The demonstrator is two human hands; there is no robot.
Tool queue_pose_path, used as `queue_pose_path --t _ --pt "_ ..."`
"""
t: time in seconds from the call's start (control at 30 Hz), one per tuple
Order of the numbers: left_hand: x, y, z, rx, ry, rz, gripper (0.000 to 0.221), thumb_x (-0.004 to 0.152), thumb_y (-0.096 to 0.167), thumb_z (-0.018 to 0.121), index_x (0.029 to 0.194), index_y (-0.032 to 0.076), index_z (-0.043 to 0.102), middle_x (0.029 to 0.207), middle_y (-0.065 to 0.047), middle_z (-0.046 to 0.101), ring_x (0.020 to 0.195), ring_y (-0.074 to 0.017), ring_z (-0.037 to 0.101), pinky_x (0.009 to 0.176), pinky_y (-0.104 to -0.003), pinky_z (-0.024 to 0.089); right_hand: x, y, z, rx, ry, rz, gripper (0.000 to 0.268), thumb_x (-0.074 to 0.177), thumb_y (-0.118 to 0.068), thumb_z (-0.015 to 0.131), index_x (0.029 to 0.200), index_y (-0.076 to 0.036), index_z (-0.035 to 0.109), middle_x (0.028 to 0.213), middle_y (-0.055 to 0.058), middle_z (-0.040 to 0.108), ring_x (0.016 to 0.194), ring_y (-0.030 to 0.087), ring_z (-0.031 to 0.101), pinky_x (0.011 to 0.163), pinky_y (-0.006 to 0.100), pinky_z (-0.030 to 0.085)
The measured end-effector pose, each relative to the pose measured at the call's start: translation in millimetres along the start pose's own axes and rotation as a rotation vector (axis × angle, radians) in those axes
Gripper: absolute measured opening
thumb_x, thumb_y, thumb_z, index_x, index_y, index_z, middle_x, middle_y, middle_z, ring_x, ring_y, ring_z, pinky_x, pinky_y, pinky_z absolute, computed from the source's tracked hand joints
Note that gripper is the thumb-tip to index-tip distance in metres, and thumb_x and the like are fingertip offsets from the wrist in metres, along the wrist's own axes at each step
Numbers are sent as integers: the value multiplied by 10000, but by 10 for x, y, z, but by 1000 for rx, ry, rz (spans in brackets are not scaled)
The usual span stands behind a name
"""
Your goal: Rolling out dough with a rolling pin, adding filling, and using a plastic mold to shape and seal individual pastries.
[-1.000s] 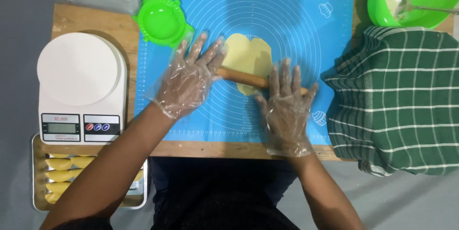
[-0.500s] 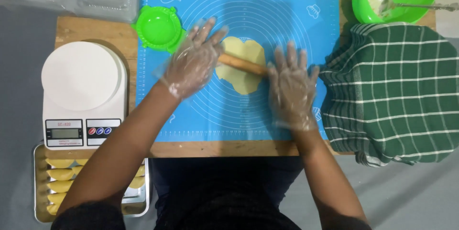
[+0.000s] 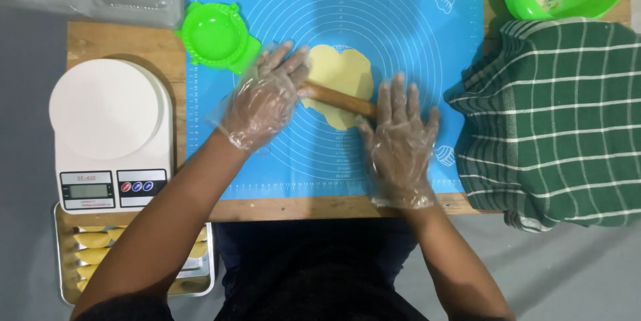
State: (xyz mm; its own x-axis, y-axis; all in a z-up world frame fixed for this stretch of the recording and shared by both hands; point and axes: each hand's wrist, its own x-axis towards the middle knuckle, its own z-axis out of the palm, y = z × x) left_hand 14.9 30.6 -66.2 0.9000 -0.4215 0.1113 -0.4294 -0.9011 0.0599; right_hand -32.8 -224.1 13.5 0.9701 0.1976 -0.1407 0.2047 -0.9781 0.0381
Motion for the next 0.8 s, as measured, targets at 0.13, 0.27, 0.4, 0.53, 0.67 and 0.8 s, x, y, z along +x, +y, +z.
queue_pose_path --t 0.13,0.27,0.4,0.53,0.67,0.8 --pt "-144 14 -80 55 -54 49 530 1113 569 344 1402 237 639 1589 16 509 1515 -302 365 1231 -503 277 -183 -68 -7 -22 -41 28 710 1052 -555 358 1630 -148 291 1707 92 213 1544 333 220 1175 709 164" --pt "-153 9 -142 -7 17 56 465 1080 501 409 1343 210 659 1515 -8 547 1459 -306 411 1191 -489 315 -342 -71 23 4 -56 -24 746 1037 -580 370 1637 -151 261 1709 108 207 1551 339 200 1160 747 140" --pt "-103 -20 -234 -84 116 69 382 1038 415 493 1267 176 684 1419 -37 597 1387 -312 471 1139 -470 365 -445 -53 92 21 -22 -57 760 1015 -608 422 1626 -174 298 1686 95 282 1528 343 258 1144 769 182" --pt "-23 -40 -295 -136 185 86 327 1010 358 549 1216 153 701 1356 -57 629 1339 -316 510 1104 -458 398 -546 -32 6 23 42 -106 690 1019 -545 454 1593 -172 372 1655 88 362 1505 328 317 1140 742 239" --pt "46 -90 -318 -225 263 106 247 968 272 634 1139 119 727 1260 -86 679 1267 -322 569 1053 -440 447 -383 57 -43 115 46 -63 555 1063 -466 366 1546 -210 463 1629 50 414 1466 317 386 1112 635 342" --pt "22 -89 -266 -332 321 110 173 926 186 718 1063 85 752 1165 -116 728 1195 -327 629 1001 -422 497 -2 118 -145 57 -19 42 540 1094 -476 278 1549 -265 479 1650 20 378 1481 296 374 1092 567 392"
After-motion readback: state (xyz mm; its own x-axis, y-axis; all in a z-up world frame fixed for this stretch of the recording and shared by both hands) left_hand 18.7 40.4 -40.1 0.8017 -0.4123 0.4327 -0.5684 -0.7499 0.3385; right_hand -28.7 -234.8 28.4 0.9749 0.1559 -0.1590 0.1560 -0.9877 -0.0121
